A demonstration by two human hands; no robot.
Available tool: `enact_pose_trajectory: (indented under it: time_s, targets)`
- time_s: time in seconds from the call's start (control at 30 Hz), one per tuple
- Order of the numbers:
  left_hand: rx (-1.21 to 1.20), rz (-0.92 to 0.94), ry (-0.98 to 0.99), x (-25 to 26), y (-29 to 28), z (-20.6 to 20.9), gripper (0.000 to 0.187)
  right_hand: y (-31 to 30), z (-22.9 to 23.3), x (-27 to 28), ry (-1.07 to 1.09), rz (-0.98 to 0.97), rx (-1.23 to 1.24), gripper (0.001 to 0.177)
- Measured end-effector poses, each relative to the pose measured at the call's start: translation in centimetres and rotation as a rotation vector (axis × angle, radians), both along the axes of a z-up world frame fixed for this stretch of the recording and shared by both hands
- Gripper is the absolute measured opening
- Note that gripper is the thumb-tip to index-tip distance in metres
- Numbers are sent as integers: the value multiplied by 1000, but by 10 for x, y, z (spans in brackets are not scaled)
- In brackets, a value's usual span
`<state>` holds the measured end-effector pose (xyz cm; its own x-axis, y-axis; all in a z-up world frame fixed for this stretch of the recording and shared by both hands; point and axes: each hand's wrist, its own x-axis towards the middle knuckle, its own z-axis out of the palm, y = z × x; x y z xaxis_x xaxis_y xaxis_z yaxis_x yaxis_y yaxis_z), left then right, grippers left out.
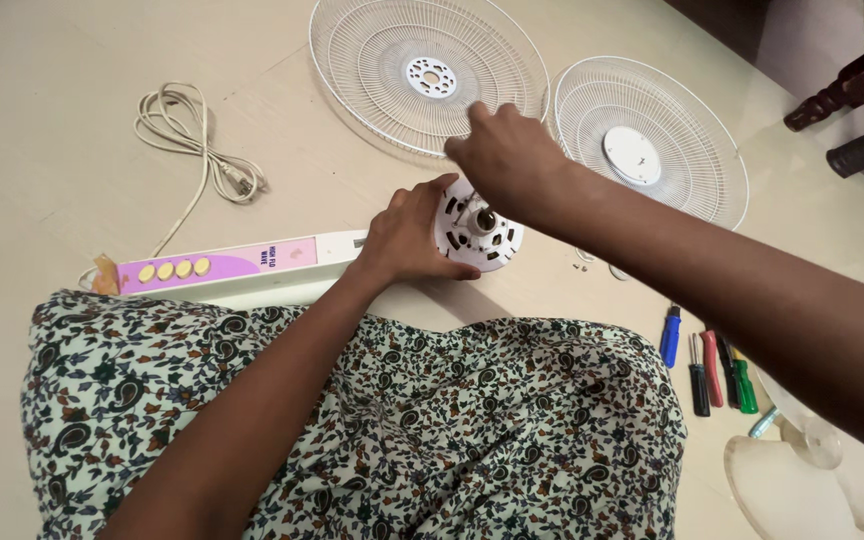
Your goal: The person disassembles a white electric fan by removing the front grille, then uses a screwdriver to remove screws from the motor housing. The motor assembly is separated from the fan stand, and the components are placed on the floor.
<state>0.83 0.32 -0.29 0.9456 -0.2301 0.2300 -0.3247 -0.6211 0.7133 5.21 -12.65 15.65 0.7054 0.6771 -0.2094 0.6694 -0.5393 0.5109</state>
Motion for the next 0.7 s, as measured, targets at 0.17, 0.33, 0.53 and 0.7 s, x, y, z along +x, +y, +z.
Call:
enact_pose_trajectory:
  time_s: [0.17, 0.33, 0.53, 0.7]
  targets:
    - [-5, 9, 5, -1, -3, 3, 131, 1, 3, -5, -91, 88, -138, 21]
    - [10, 6, 83, 1, 0, 5, 131, 3, -1, -7, 31, 15, 5, 43]
    - [-13, 2, 6, 2, -2, 2, 131, -4, 6, 4, 83, -103, -79, 36]
    - [-9, 14, -18, 2, 0, -3, 133, -13, 16, 4, 37, -196, -93, 42]
